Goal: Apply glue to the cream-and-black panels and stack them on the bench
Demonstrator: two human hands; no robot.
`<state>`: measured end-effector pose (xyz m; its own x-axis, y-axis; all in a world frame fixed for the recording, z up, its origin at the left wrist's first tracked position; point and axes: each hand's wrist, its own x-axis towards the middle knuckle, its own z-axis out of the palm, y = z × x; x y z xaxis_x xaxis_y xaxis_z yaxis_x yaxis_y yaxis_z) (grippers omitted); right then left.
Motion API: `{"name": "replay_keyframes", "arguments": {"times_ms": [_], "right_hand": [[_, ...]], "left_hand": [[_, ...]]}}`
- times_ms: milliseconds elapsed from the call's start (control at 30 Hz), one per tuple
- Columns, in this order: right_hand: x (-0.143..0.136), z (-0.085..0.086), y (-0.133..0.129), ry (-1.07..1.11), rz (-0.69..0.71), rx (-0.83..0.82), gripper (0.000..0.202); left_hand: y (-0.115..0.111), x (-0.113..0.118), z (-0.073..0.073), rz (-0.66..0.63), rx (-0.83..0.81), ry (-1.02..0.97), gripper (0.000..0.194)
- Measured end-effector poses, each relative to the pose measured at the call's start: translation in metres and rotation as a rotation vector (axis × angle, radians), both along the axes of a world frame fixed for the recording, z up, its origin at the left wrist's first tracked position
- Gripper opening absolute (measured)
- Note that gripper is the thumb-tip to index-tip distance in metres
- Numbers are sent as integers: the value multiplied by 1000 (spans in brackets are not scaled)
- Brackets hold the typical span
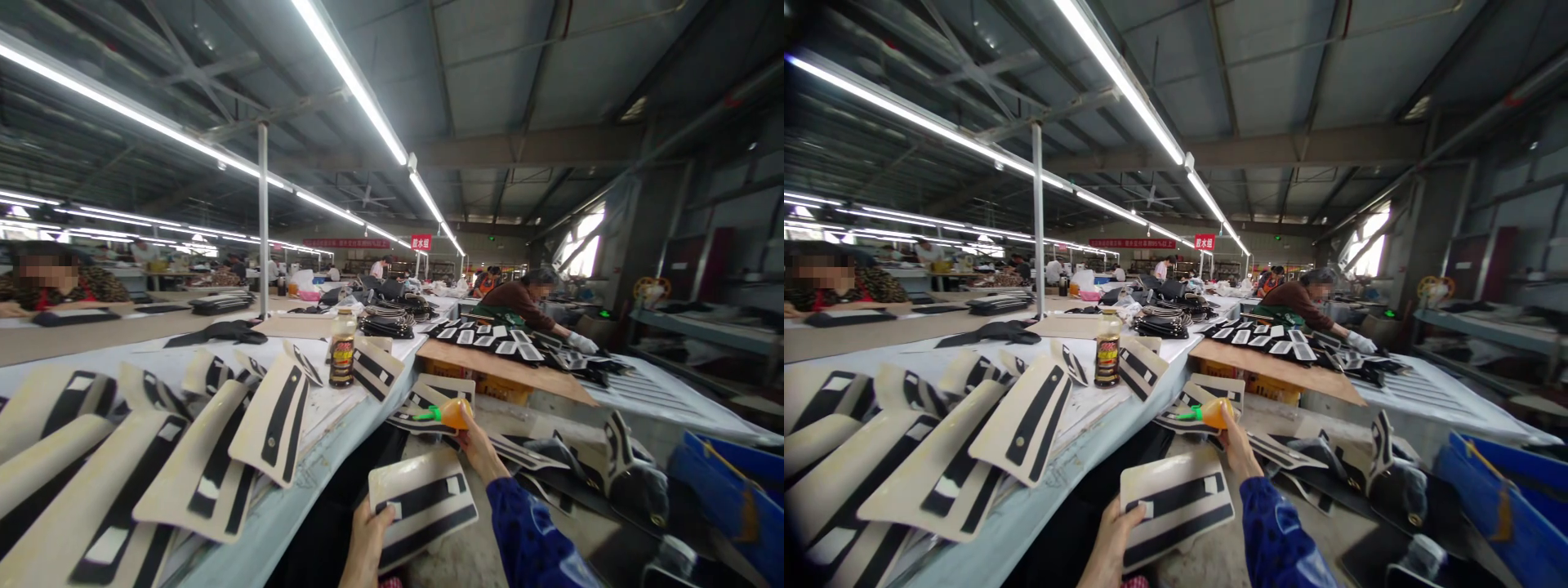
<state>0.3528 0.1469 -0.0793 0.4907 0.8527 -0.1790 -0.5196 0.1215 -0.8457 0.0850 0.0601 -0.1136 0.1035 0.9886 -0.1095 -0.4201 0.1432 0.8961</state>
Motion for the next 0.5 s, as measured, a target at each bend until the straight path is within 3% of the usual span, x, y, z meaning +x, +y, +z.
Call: {"name": "replay_keyframes", "arguments": {"times_ms": [300, 500], "right_hand": [[-11, -35, -46, 137, -89, 43, 30], [-16, -42, -42, 171, -132, 117, 31]], "left_hand": [[-13, -4, 17, 7, -17, 0, 29], [-21, -4, 27, 18, -2, -4, 24]]}}
